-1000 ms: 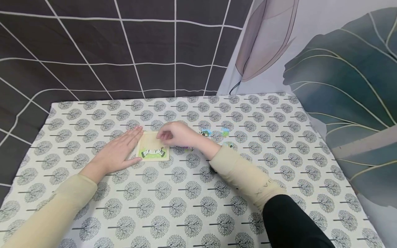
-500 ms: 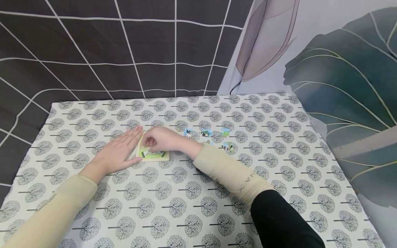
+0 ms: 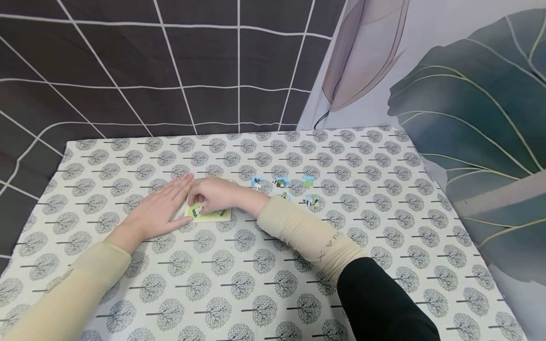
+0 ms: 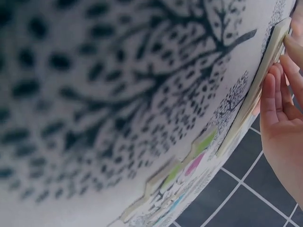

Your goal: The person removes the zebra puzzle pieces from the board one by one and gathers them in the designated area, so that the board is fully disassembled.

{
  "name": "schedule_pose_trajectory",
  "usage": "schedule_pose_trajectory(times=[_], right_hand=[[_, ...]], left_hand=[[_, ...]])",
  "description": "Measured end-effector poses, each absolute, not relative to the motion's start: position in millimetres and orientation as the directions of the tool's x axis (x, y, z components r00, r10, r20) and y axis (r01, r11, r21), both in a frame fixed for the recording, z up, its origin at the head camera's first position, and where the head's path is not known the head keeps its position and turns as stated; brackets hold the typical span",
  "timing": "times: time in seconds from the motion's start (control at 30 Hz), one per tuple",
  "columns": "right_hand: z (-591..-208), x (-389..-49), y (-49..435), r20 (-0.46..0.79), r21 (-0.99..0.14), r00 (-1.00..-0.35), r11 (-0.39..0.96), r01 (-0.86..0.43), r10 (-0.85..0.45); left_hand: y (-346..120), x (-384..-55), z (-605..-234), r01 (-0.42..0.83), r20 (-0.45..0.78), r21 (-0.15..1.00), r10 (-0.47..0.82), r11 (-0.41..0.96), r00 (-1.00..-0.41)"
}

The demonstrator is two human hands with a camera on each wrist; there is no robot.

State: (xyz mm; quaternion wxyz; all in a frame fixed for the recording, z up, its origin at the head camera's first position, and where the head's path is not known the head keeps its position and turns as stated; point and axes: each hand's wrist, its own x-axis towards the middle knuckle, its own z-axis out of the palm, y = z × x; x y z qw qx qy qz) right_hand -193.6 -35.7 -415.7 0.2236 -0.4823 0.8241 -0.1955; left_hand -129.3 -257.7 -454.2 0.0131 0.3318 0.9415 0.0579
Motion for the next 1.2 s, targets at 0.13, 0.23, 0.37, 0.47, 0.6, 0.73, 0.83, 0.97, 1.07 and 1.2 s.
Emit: schedule_pose_trajectory(times=[0.13, 0.23, 0.37, 0.47, 0.6, 0.73, 0.83, 0.97, 1.07, 1.2], right_hand=[[-415.2, -193.3, -36.0, -0.193, -0.513, -0.428, 0.462, -0.723, -0.883], [-415.1, -192.9, -36.9, -0.201, -0.491, -0.42, 0.462, -0.739, -0.885], [-415.0, -192.7, -38.3, -0.206, -0.462, -0.412, 0.46, -0.759, -0.888], [-415.2, -192.3, -38.5, -0.201, -0.451, -0.41, 0.456, -0.767, -0.89], [-414.6, -189.8, -38.0, -0.179, -0.441, -0.412, 0.447, -0.778, -0.893], [-412.5, -186.9, -37.2, -0.161, -0.43, -0.419, 0.446, -0.785, -0.894], [-410.7, -185.4, -36.5, -0.159, -0.436, -0.424, 0.449, -0.78, -0.892], [-410.3, -184.8, -35.6, -0.135, -0.475, -0.435, 0.444, -0.76, -0.89], [-411.3, -185.5, -35.4, -0.104, -0.522, -0.446, 0.43, -0.737, -0.889], [-411.3, -186.6, -35.3, -0.092, -0.597, -0.458, 0.418, -0.685, -0.884]], left_hand=[[-257.1, -129.9, -454.6, 0.617, 0.01, 0.123, 0.621, 0.777, -0.784], [-257.7, -130.2, -453.1, 0.616, -0.004, 0.134, 0.622, 0.776, -0.783], [-258.5, -131.2, -452.3, 0.613, -0.015, 0.142, 0.621, 0.777, -0.784], [-258.4, -131.3, -453.4, 0.608, -0.013, 0.144, 0.616, 0.781, -0.788], [-258.2, -130.4, -453.7, 0.606, -0.006, 0.148, 0.614, 0.781, -0.79], [-257.9, -129.7, -453.8, 0.607, 0.001, 0.148, 0.614, 0.781, -0.79], [-257.8, -129.9, -454.5, 0.605, 0.001, 0.147, 0.612, 0.782, -0.791], [-258.3, -130.0, -454.9, 0.604, -0.004, 0.154, 0.611, 0.782, -0.791], [-258.9, -129.9, -455.0, 0.602, -0.006, 0.161, 0.611, 0.782, -0.792], [-259.8, -130.6, -455.3, 0.603, -0.005, 0.163, 0.612, 0.781, -0.791]])
